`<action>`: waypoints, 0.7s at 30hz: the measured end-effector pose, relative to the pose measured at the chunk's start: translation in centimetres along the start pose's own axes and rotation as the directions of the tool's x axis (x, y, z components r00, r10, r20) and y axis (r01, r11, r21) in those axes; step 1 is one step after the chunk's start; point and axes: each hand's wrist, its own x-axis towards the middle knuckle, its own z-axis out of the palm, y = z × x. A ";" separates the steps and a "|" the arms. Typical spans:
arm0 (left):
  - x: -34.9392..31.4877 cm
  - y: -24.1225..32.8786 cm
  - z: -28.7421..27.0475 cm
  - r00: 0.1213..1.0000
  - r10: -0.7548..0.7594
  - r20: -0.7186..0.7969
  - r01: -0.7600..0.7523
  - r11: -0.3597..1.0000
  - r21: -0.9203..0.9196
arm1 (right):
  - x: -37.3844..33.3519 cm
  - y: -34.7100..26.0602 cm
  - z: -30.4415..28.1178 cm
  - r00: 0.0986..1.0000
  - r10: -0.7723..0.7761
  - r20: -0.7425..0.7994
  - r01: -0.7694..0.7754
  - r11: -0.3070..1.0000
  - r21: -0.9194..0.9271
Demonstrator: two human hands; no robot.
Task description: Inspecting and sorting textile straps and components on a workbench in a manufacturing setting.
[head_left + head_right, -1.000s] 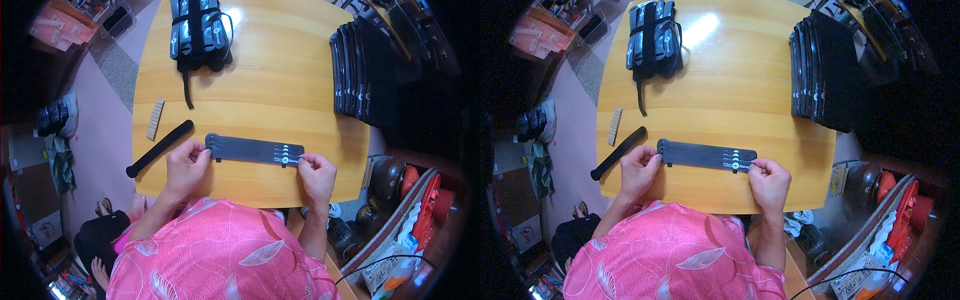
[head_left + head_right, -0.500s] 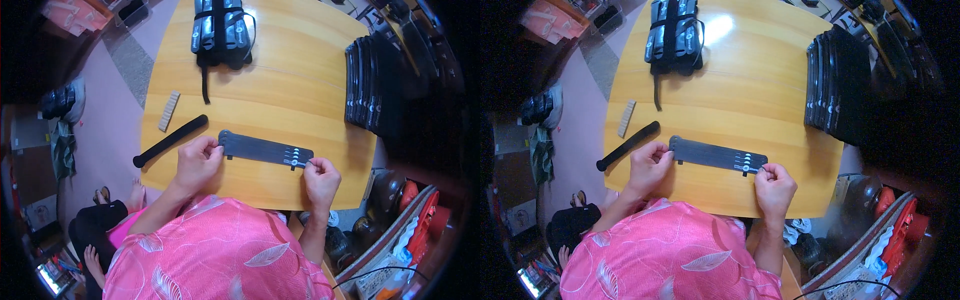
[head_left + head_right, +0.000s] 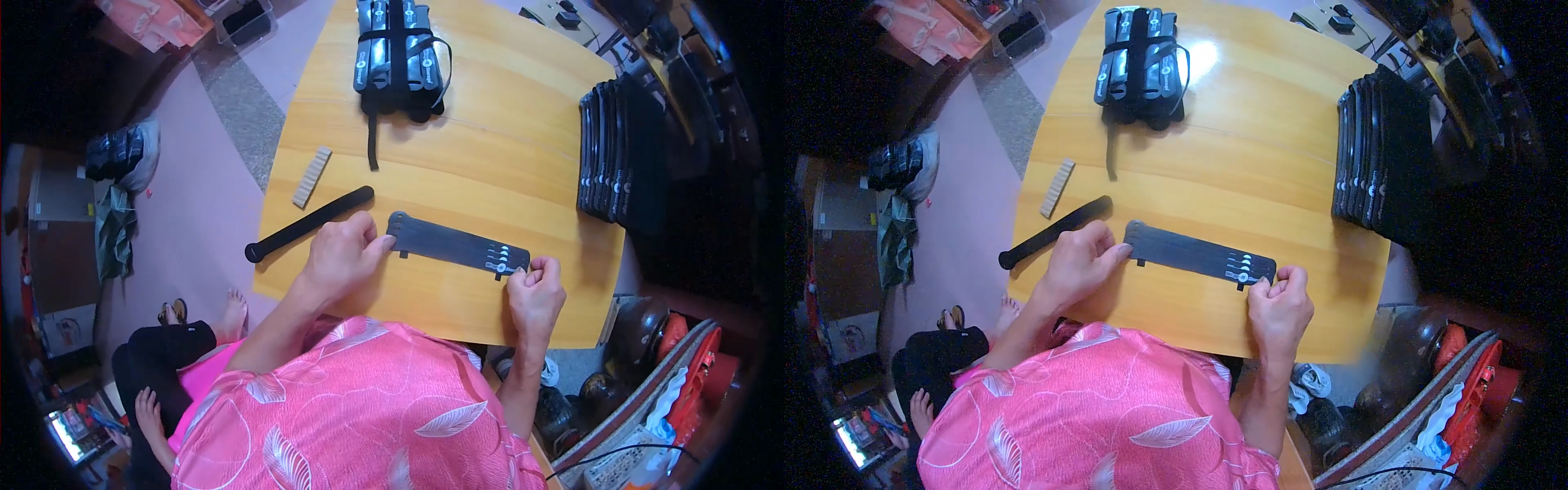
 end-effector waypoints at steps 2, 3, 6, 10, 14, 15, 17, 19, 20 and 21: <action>-0.4 -0.2 -0.1 1.000 0.023 -0.015 -0.024 1.000 -0.016 | 0.0 0.3 0.0 1.000 -0.008 -0.017 0.008 1.000 0.013; -0.6 -0.4 -0.1 0.999 0.047 -0.021 -0.048 0.998 -0.033 | -0.1 0.6 -0.1 1.000 0.005 -0.004 -0.004 0.998 0.057; -1.7 -1.4 0.1 0.964 0.205 -0.171 -0.230 0.963 -0.141 | -1.0 -0.4 -1.0 0.999 0.050 0.017 -0.052 0.987 0.154; -3.2 -0.1 0.9 0.856 0.439 -0.271 -0.451 0.892 0.021 | -3.0 -1.1 0.2 0.870 -0.464 -0.165 0.459 0.886 -0.072; -3.2 0.9 2.7 0.746 0.656 -0.113 -0.629 0.751 0.202 | -5.1 -5.0 3.5 0.654 -0.749 0.101 0.753 0.658 -0.001; -3.3 0.5 3.1 0.777 0.626 -0.060 -0.597 0.764 0.245 | -5.4 -4.8 3.7 0.663 -0.742 0.095 0.747 0.665 -0.018; -3.5 0.2 3.4 0.820 0.570 0.052 -0.557 0.774 0.303 | -6.0 -4.0 3.7 0.715 -0.658 0.237 0.686 0.726 -0.052; -3.7 -0.2 3.3 0.825 0.563 0.055 -0.548 0.770 0.326 | -5.6 -2.2 2.7 0.760 -0.604 0.240 0.639 0.762 -0.109; -3.7 -0.3 3.1 0.827 0.558 0.060 -0.542 0.765 0.349 | -5.2 -1.1 1.8 0.804 -0.545 0.236 0.586 0.793 -0.167; -3.5 -0.5 2.9 0.826 0.560 0.061 -0.544 0.765 0.344 | -5.0 0.0 0.9 0.821 -0.515 0.246 0.561 0.807 -0.185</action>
